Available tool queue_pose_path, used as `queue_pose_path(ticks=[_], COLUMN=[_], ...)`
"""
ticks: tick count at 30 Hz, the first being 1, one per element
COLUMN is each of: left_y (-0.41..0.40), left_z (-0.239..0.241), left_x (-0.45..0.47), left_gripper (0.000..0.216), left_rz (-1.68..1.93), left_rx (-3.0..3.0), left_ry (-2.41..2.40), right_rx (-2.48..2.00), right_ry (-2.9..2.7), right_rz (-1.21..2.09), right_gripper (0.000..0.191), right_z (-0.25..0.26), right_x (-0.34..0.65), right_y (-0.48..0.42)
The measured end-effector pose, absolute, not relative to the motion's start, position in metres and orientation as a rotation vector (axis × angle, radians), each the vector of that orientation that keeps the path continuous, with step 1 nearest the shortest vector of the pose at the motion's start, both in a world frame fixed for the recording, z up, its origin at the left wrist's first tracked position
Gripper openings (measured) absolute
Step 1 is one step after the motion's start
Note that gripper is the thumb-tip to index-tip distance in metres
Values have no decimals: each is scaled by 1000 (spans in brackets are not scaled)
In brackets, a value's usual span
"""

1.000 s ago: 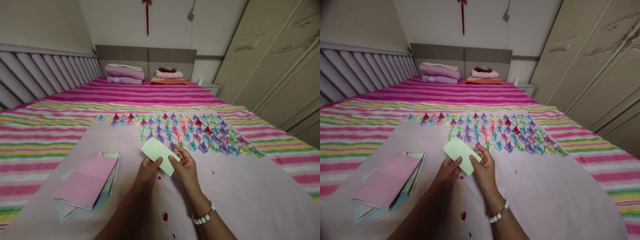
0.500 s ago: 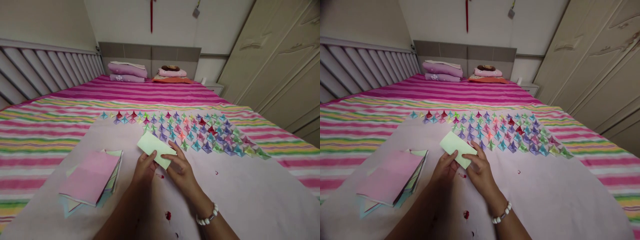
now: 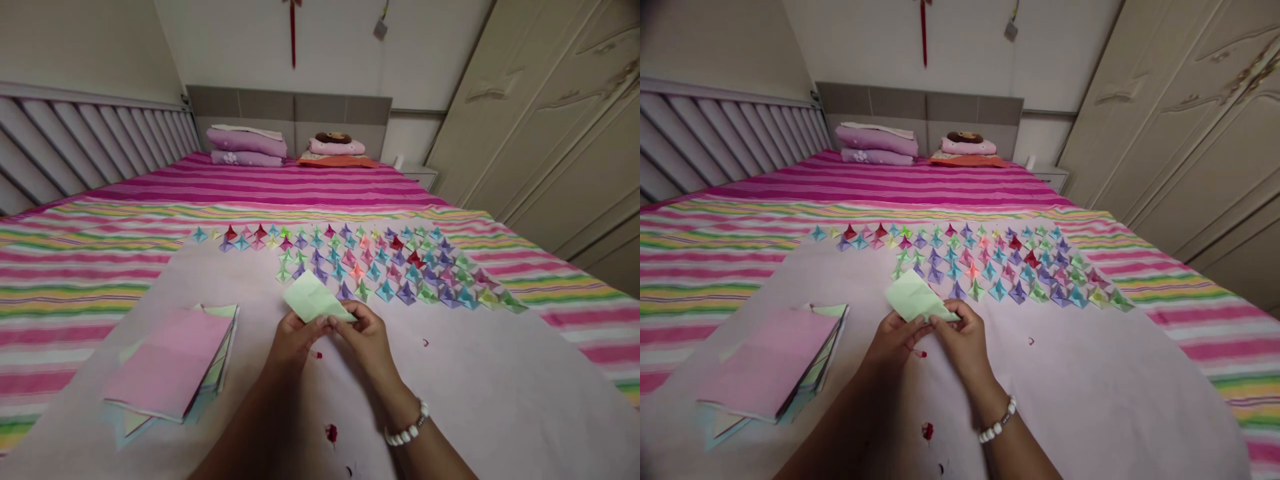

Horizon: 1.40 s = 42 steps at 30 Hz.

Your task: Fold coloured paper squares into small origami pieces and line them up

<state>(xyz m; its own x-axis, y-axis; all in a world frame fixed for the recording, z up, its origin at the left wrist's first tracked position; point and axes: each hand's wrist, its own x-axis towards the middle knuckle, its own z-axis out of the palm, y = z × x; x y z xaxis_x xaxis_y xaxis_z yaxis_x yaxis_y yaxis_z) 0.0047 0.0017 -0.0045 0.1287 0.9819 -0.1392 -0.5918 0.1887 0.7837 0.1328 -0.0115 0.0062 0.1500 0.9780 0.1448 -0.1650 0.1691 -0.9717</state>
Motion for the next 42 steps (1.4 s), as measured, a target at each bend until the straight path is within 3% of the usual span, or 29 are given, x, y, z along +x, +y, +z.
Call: queue_pose_path(ticks=[6,11,15,20,25,31,38,42], left_y=[2,1,-1,0,-1,0,-1,-1], left_z=[-5,-11,-9,-1,-4,-2,-3,-6], left_x=[5,2,2,7,9,7,5,3], left_gripper=[42,35,34,48,35,47,34,31], left_rz=[1284,1256,1193,1434,1516,1463,1372,1301], left_rx=[692,860,949,844,891,811,853,821], left_ry=[872,974,958,868,818,844,907,946], right_rx=[-948,-977,-995,-945,-877,-898,-919,-934], right_ry=[-904,-961,-899,-756,-757,-903,-972,-894], right_rz=[1208,1287,1296,1342,1367,1318,1287,1222], right_gripper=[48,29,27,27,23,29,27,39], right_z=[9,8,7,8,6,5,2,4], right_x=[132,134,134,132,130,132,133,131], right_y=[-10,-11,-11,-11,-11,-12,-11,-8])
